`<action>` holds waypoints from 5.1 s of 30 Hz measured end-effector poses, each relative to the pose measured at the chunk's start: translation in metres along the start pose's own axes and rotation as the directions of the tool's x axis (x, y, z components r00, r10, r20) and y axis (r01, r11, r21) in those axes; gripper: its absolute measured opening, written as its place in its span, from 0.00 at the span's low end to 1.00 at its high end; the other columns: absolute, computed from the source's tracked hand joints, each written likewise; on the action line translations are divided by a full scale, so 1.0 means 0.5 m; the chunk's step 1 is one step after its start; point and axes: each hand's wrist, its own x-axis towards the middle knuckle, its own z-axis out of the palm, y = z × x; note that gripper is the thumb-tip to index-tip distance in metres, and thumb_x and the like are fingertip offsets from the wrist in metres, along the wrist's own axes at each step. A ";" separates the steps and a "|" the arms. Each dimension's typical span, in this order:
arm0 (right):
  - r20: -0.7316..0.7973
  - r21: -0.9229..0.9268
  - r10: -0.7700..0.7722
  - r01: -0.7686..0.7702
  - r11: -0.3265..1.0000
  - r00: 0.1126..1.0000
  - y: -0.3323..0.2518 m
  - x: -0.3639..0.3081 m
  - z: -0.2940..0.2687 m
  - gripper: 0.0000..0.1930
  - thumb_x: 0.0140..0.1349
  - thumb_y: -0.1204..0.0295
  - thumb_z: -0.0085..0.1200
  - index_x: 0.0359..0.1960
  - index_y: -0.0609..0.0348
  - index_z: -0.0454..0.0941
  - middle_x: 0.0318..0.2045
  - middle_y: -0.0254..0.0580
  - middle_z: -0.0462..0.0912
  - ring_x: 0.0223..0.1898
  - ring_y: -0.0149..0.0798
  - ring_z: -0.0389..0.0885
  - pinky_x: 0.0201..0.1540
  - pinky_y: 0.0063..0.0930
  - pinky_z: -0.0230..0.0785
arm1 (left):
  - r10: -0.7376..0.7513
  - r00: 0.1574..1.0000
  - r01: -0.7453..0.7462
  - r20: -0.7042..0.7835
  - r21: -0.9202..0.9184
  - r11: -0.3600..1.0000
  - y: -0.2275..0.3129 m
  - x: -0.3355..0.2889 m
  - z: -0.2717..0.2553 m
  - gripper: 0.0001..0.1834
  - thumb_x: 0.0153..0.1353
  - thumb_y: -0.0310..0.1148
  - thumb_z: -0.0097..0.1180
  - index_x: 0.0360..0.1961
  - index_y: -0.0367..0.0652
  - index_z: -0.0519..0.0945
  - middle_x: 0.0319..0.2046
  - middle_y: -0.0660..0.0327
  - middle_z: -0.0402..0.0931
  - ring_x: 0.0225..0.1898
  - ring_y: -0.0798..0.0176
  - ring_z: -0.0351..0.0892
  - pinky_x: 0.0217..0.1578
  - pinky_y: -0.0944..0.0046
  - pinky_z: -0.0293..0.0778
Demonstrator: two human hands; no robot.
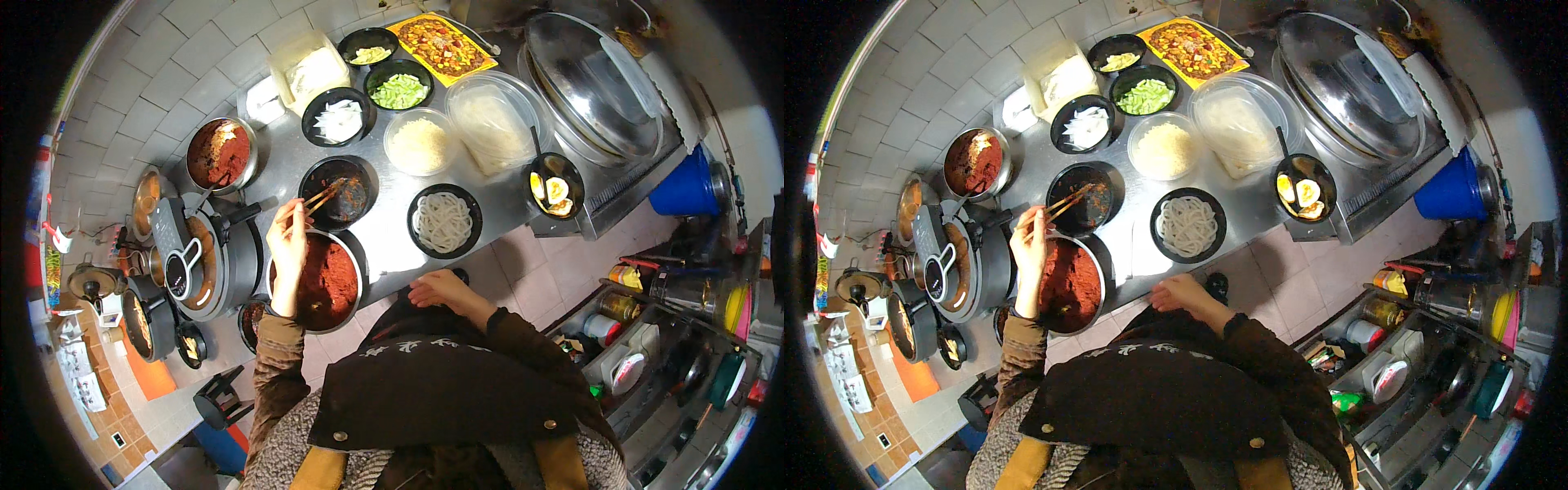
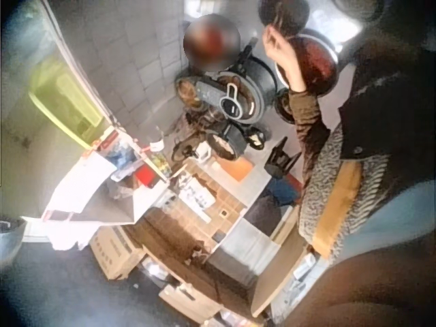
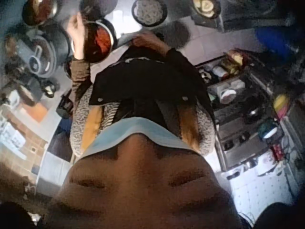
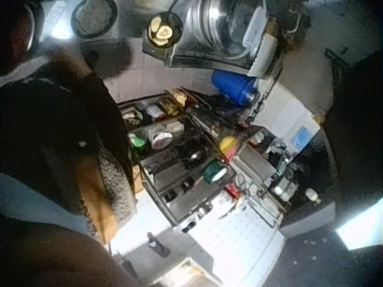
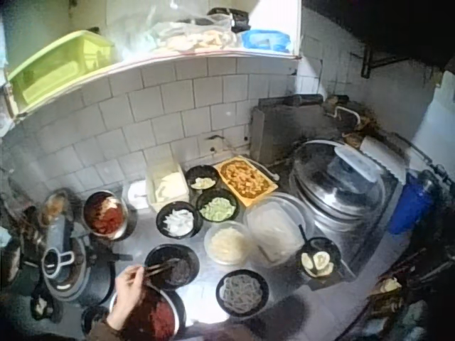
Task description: The person assembles a noodle dish by placing noodles in a bowl, adding a red sauce, and topping with cooked meat using chopsticks. The person also handles a small paper slip and moves between the cooking station and a sink area.
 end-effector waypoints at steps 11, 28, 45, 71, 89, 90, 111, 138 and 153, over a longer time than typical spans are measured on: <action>-0.042 -0.034 -0.256 0.254 0.967 0.966 0.007 -0.039 -0.045 0.16 0.68 0.63 0.45 0.30 0.62 0.79 0.30 0.42 0.83 0.31 0.34 0.82 0.37 0.26 0.75 | -0.056 0.992 0.045 -0.117 -0.097 0.994 0.061 0.026 -0.051 0.18 0.69 0.38 0.50 0.49 0.32 0.78 0.39 0.53 0.82 0.33 0.63 0.83 0.36 0.66 0.80; -0.248 0.521 -0.674 0.682 0.514 0.696 0.059 -0.506 -0.565 0.24 0.73 0.54 0.37 0.15 0.44 0.55 0.11 0.22 0.53 0.12 0.24 0.49 0.16 0.24 0.41 | 0.077 0.996 -0.042 0.042 -0.544 0.838 0.508 -0.217 0.564 0.19 0.70 0.41 0.49 0.45 0.34 0.78 0.32 0.61 0.77 0.29 0.72 0.70 0.31 0.74 0.64; -0.466 0.173 -0.825 0.947 0.270 0.320 -0.170 -0.959 -1.304 0.27 0.70 0.47 0.40 0.41 0.63 0.78 0.33 0.39 0.81 0.31 0.31 0.77 0.35 0.26 0.72 | 0.849 0.066 -0.739 0.524 -0.546 0.395 0.854 -0.533 1.731 0.11 0.65 0.30 0.52 0.43 0.35 0.80 0.39 0.54 0.80 0.41 0.56 0.80 0.43 0.60 0.76; -0.891 -0.192 0.450 0.849 -0.492 0.060 -0.296 -1.441 -2.722 0.13 0.65 0.62 0.53 0.26 0.51 0.66 0.15 0.29 0.64 0.12 0.27 0.59 0.13 0.24 0.49 | 0.543 -0.823 -0.322 0.169 -0.925 -0.201 1.398 -0.848 3.417 0.17 0.53 0.25 0.55 0.47 0.37 0.79 0.47 0.54 0.74 0.51 0.53 0.74 0.51 0.55 0.72; -0.364 -0.307 0.857 0.916 0.259 -0.365 -0.323 -1.553 -3.236 0.14 0.59 0.68 0.61 0.38 0.69 0.83 0.29 0.34 0.82 0.32 0.26 0.75 0.37 0.24 0.67 | 0.224 -0.936 0.073 -0.272 -0.772 -0.632 1.425 -1.107 4.060 0.21 0.52 0.28 0.52 0.48 0.28 0.76 0.45 0.51 0.75 0.49 0.53 0.72 0.45 0.62 0.76; -0.387 -0.253 0.853 0.930 0.267 -0.350 -0.324 -1.557 -3.232 0.13 0.60 0.69 0.60 0.38 0.69 0.83 0.30 0.35 0.83 0.32 0.27 0.76 0.37 0.25 0.68 | 0.238 -0.918 0.098 -0.316 -0.764 -0.637 1.423 -1.108 4.065 0.21 0.51 0.28 0.52 0.47 0.27 0.77 0.46 0.48 0.76 0.49 0.51 0.73 0.45 0.62 0.77; -0.406 -0.240 0.889 0.963 0.121 -0.213 -0.293 -1.562 -3.252 0.16 0.50 0.66 0.69 0.21 0.67 0.78 0.18 0.36 0.77 0.22 0.31 0.70 0.28 0.35 0.67 | 0.240 -0.930 0.102 -0.280 -0.821 -0.562 1.386 -1.130 4.046 0.20 0.50 0.29 0.56 0.42 0.24 0.80 0.46 0.34 0.76 0.50 0.42 0.77 0.33 0.54 0.82; -0.435 -0.235 0.854 0.952 0.196 -0.284 -0.266 -1.577 -3.261 0.12 0.54 0.68 0.64 0.24 0.68 0.80 0.18 0.38 0.78 0.20 0.28 0.71 0.24 0.30 0.64 | 0.069 -0.966 0.200 -0.248 -0.892 -0.405 1.467 -1.228 3.966 0.06 0.44 0.30 0.61 0.17 0.39 0.81 0.16 0.52 0.77 0.21 0.55 0.80 0.23 0.58 0.77; -0.286 -0.190 0.930 0.965 0.183 -0.233 -0.340 -1.603 -3.233 0.09 0.52 0.71 0.61 0.30 0.66 0.82 0.26 0.46 0.84 0.31 0.37 0.83 0.35 0.31 0.73 | 0.189 -0.905 0.180 -0.382 -0.745 -0.643 1.500 -1.056 4.159 0.18 0.55 0.29 0.57 0.49 0.38 0.76 0.48 0.58 0.74 0.49 0.57 0.74 0.41 0.68 0.78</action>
